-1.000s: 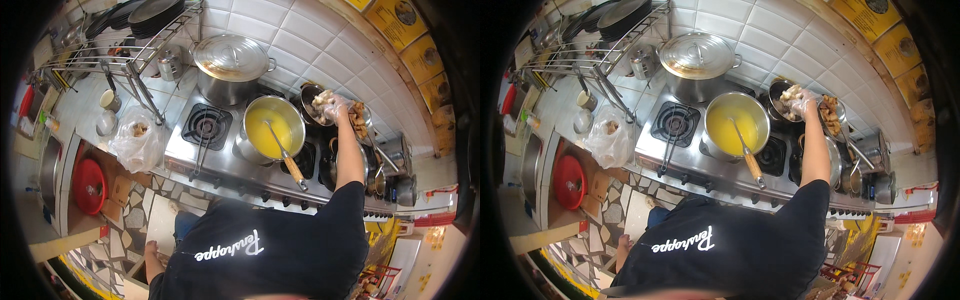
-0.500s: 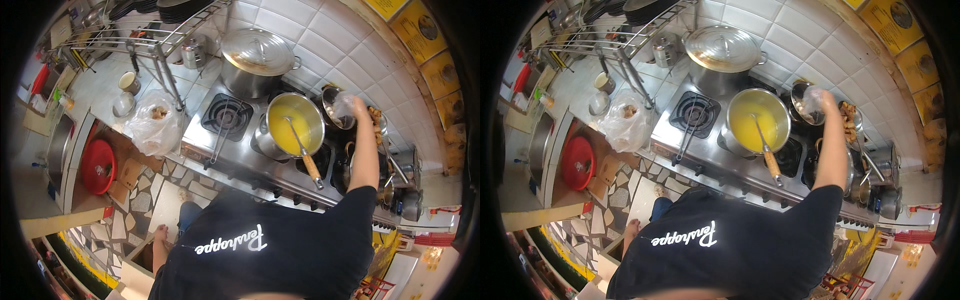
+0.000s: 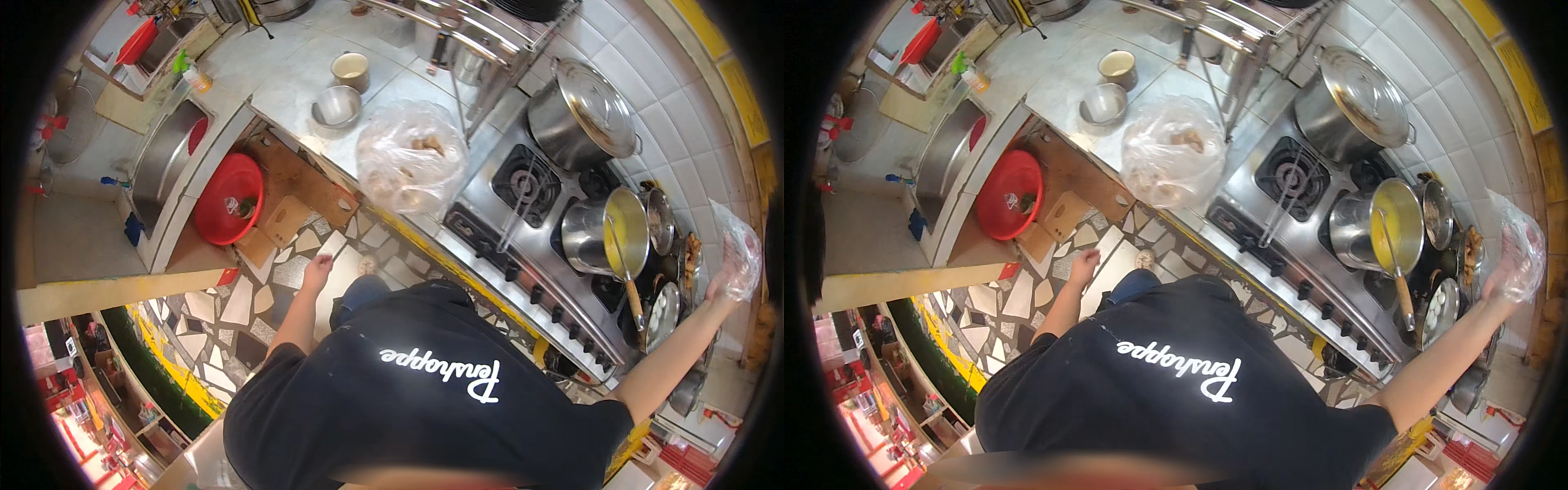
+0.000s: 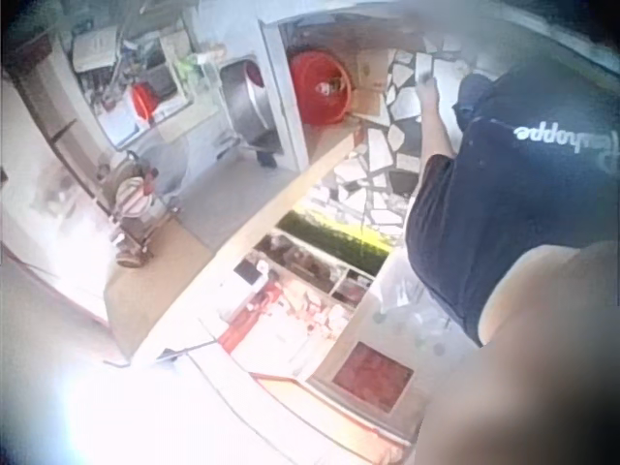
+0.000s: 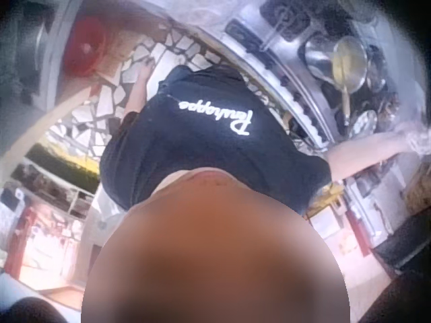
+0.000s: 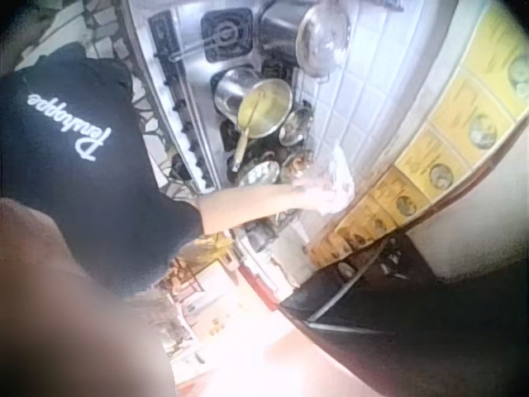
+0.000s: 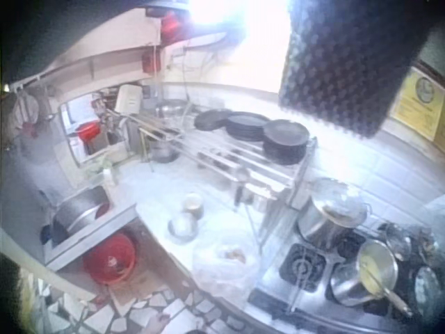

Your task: The person retrieves cooked food from a pot on the stove and places it into a plastic bag. They then seal the bag and wash their hands in the sink.

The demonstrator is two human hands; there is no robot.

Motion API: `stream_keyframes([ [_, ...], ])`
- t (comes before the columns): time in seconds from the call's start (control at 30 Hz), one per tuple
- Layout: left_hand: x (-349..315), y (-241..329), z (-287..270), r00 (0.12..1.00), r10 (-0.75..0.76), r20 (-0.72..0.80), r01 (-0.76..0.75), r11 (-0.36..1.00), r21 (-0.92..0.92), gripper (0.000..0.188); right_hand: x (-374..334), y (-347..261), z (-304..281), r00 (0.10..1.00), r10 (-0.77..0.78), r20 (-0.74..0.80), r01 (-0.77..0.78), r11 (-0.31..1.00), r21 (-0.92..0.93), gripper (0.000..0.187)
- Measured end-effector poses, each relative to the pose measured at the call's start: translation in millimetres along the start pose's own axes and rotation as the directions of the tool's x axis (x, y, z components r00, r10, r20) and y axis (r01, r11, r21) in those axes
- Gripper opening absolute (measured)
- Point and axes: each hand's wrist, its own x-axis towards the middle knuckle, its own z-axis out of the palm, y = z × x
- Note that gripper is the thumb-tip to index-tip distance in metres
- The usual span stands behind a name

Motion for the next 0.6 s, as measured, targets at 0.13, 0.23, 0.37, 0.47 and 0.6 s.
stream_keyframes([
  [0.13, 38.8, 131.6, -44.1, 0.918, 0.357, -0.172, -0.382, 0.913, -0.143, 0.024, -115.8, -66.2, 148.6, 0.807, -0.529, 0.261, 0.586, 0.662, -0.468, 0.043],
  [0.23, 46.7, 235.1, -53.9, 0.737, 0.662, -0.138, -0.675, 0.729, -0.108, 0.035, -176.8, -63.0, 260.7, 0.770, -0.629, 0.109, 0.634, 0.732, -0.250, 0.044],
  [0.37, 44.3, 316.3, -30.3, 0.502, 0.861, -0.085, -0.826, 0.506, 0.249, 0.032, -227.0, -58.4, 341.8, 0.857, -0.493, 0.151, 0.516, 0.829, -0.217, 0.036],
  [0.47, 26.2, 314.9, -12.8, 0.449, 0.848, 0.280, -0.886, 0.383, 0.261, 0.019, -251.8, -44.3, 372.9, 0.852, -0.450, 0.268, 0.503, 0.845, -0.181, 0.029],
  [0.6, -20.2, 281.6, 7.9, 0.193, 0.831, 0.521, -0.903, 0.358, -0.237, 0.030, -299.3, 0.6, 406.3, 0.789, -0.368, 0.492, 0.542, 0.794, -0.276, 0.027],
])
